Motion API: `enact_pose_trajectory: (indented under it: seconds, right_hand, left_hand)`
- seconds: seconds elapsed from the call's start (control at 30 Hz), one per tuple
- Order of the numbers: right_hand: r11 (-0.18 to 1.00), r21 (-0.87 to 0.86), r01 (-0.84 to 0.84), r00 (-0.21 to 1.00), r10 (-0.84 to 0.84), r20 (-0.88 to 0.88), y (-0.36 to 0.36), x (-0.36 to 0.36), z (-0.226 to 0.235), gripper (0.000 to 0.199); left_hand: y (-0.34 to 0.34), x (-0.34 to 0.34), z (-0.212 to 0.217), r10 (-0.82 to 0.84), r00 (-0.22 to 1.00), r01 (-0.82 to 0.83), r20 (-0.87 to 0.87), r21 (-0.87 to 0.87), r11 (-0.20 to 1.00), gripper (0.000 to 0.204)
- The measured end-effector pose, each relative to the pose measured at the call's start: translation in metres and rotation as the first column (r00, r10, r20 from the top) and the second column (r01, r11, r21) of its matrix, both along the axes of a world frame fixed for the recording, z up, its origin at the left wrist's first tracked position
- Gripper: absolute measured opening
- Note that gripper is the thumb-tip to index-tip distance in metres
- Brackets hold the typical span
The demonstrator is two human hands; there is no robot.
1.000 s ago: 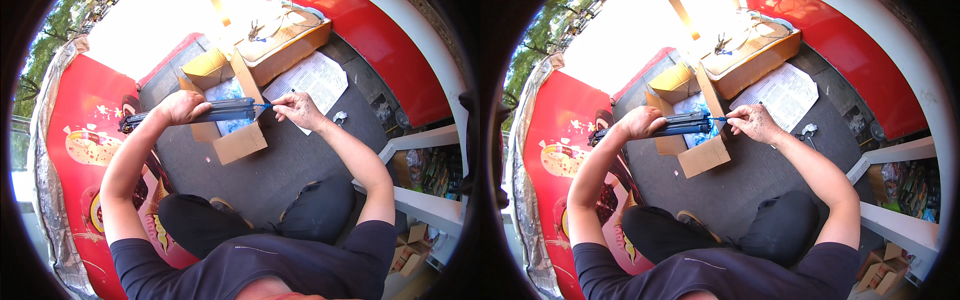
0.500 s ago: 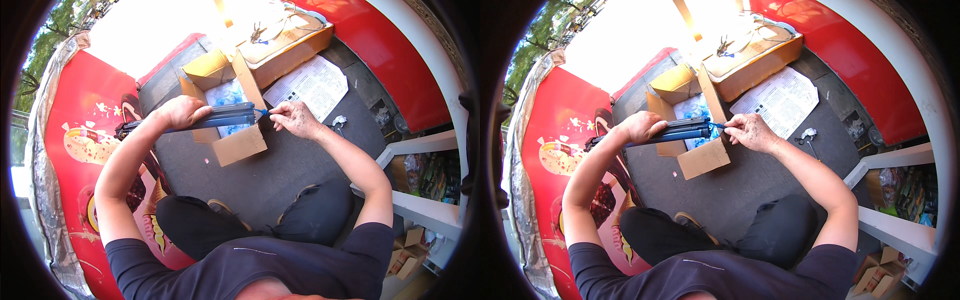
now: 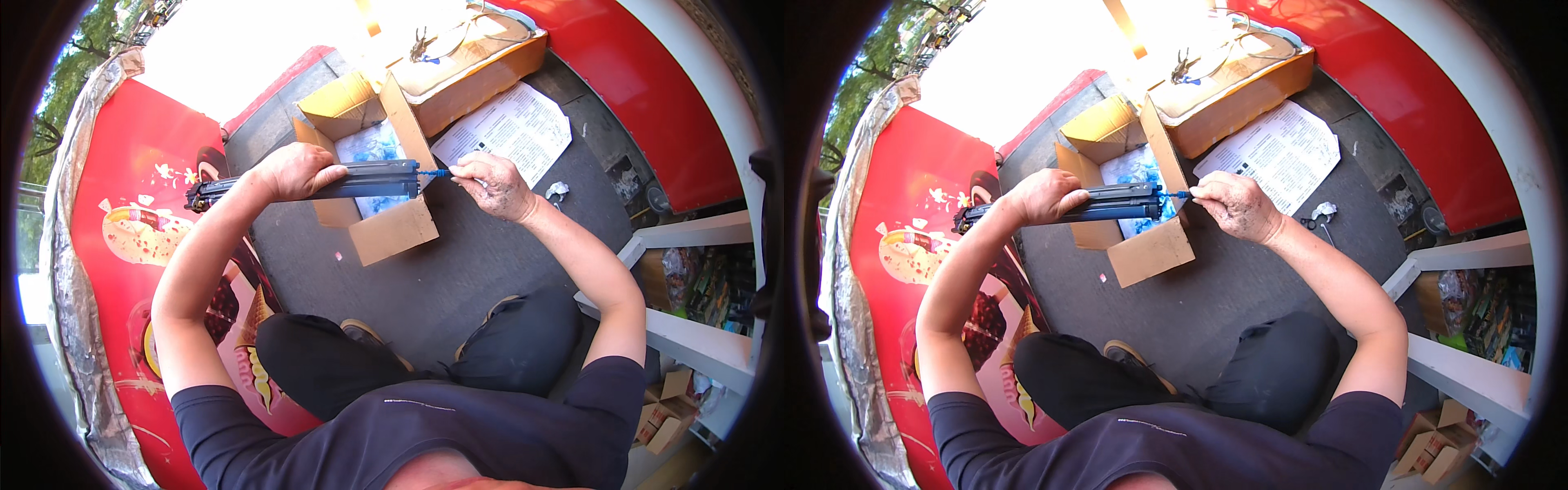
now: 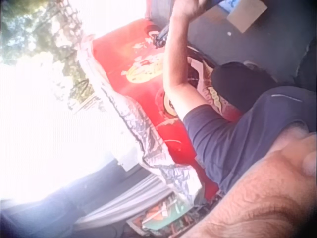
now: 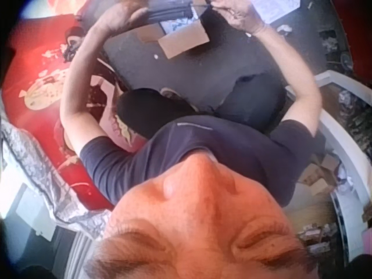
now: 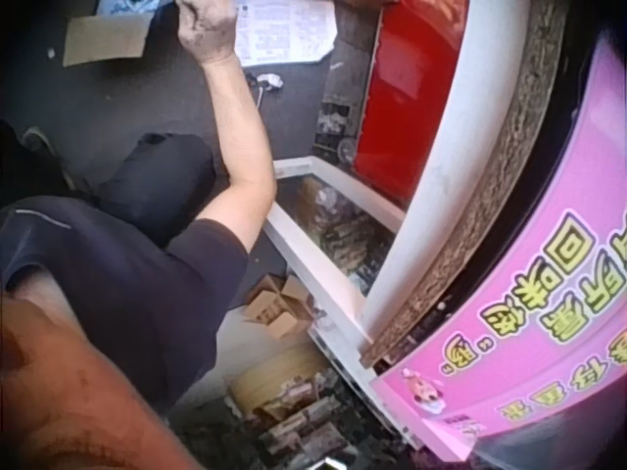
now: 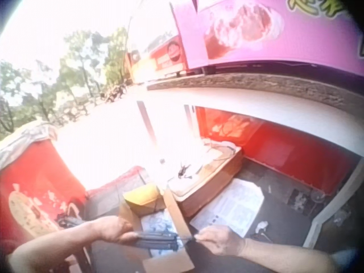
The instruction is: The person sits on the floor and assembles a mechanical part by inserting a blue chain into a cylindrical housing, then cleans the end cap with a tissue and uses a screwdriver to tighten a screw.
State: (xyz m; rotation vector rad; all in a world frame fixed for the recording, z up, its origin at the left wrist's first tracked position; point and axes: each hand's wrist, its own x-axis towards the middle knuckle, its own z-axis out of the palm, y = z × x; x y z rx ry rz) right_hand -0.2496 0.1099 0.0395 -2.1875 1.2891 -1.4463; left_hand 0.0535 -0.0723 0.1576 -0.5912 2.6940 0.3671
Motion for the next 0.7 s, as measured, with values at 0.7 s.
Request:
enact_pose_trajectory:
  seconds: [0.7]
  right_hand:
    - [0.715, 0.616, -0.331, 0.832, -0.088, 0.548, -0.011, 0.029, 0.021, 0.021]
  left_hand:
    - [0.005, 0.006, -0.006, 0.029, 0.999, -0.028, -0.024, 0.024, 0.999, 0.058]
